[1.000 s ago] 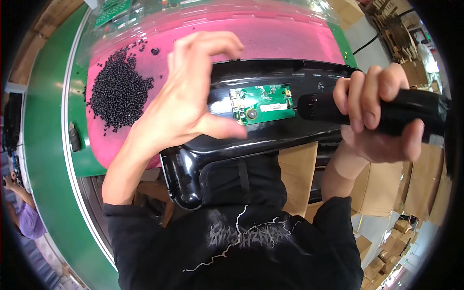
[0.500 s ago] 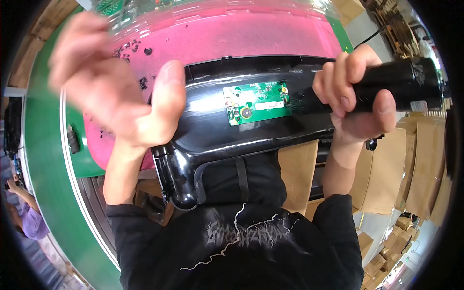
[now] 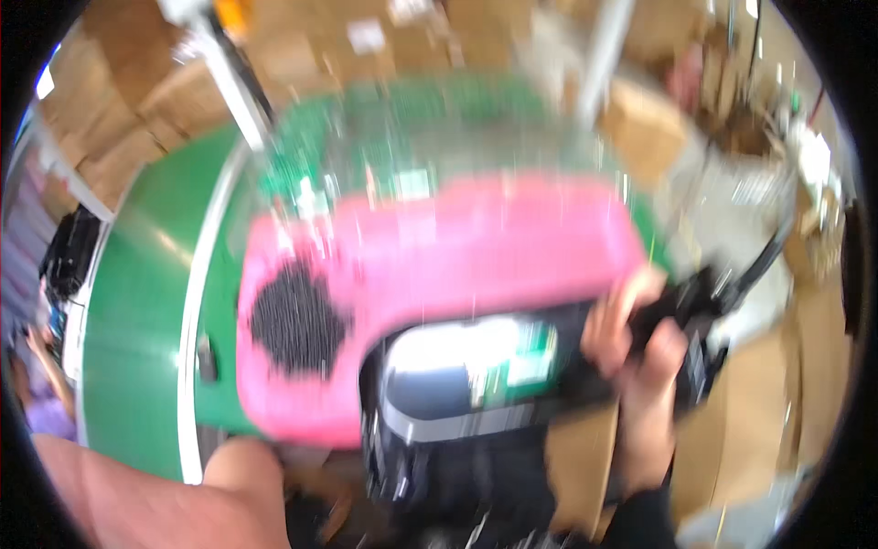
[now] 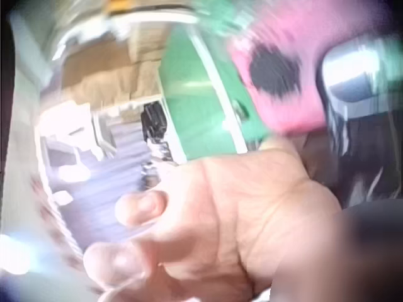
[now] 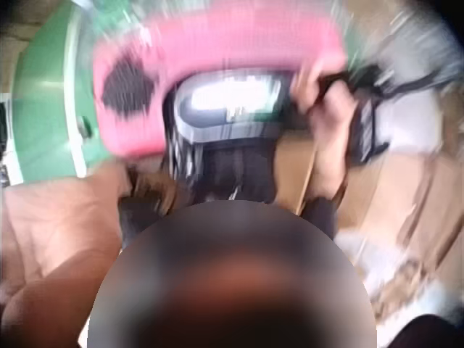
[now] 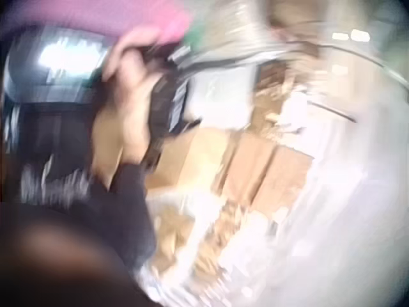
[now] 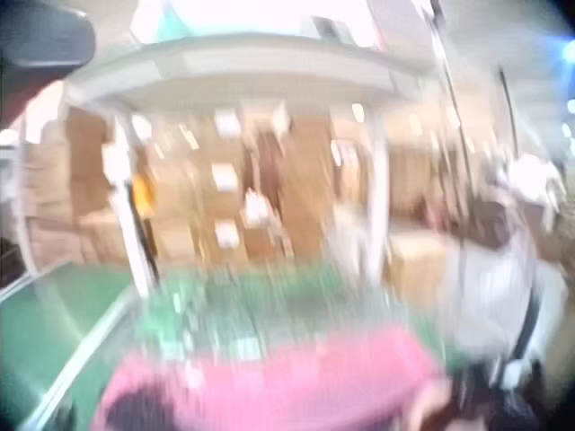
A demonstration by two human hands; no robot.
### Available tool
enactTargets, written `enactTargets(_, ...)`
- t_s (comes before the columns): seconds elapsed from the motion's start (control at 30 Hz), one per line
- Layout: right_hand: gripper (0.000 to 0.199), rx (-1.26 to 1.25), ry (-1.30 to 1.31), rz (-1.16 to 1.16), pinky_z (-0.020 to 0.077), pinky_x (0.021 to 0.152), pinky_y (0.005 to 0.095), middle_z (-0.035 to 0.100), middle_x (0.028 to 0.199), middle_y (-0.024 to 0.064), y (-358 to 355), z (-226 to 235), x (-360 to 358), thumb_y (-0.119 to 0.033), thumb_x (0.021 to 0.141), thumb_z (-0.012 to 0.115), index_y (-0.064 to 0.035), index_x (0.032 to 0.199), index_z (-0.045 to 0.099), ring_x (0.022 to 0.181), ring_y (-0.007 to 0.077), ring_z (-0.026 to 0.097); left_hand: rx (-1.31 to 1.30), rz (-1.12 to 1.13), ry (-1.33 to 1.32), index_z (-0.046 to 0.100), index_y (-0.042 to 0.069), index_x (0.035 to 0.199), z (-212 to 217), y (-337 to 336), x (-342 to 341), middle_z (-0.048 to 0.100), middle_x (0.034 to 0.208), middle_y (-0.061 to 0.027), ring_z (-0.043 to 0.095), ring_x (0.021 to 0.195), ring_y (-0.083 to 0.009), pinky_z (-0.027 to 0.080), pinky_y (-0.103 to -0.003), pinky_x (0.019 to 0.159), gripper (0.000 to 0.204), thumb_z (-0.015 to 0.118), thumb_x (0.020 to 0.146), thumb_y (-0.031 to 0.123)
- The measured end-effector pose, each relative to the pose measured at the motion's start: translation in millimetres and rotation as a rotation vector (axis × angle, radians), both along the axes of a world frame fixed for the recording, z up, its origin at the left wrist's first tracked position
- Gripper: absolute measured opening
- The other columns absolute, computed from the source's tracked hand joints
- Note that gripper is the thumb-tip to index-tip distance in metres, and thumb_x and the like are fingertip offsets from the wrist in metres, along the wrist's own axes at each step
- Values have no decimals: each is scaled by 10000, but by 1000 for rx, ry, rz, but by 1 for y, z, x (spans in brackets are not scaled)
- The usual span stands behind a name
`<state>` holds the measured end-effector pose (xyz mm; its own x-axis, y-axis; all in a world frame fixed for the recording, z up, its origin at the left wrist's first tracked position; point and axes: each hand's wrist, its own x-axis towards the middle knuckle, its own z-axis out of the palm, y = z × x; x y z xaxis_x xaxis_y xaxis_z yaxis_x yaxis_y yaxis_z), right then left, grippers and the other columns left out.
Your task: Assembling circuit boards into black plastic housings using an electric screwdriver.
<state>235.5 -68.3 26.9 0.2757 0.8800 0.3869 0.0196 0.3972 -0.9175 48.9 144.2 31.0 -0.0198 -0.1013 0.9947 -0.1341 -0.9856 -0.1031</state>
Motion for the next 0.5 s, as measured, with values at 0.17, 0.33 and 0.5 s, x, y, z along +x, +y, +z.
enactTargets(0.17, 251, -81, 510, -327, 499, 723, 352, 582, 815, 17, -14, -20, 42, -290, 887, 667, -102, 1012, 558, 711, 155, 572, 250, 224, -184, 506, 48, 1151, 1, -36, -46, 545, 1131, -152, 528, 1016, -282, 420, -377, 907, 359, 646, 826, 111)
enactTargets(0.33, 129, -66, 633, -397, 445, 979, 492, 573, 1011, 45, 2, 3, 54, -148, 924, 595, -64, 1018, 571, 1015, 195, 536, -88, 252, 38, 528, 50, 1138, -32, -68, -85, 564, 1103, -145, 550, 982, -288, 445, -380, 880, 342, 649, 823, 104)
enactTargets(0.5, 392, 44, 349, -496, 456, 1007, 501, 526, 1166, 86, 5, 2, 22, -93, 924, 558, 19, 1286, 458, 1071, 215, 535, -177, 197, 170, 550, 51, 1126, -54, -85, -85, 584, 1074, -139, 573, 948, -294, 470, -383, 853, 326, 651, 819, 97)
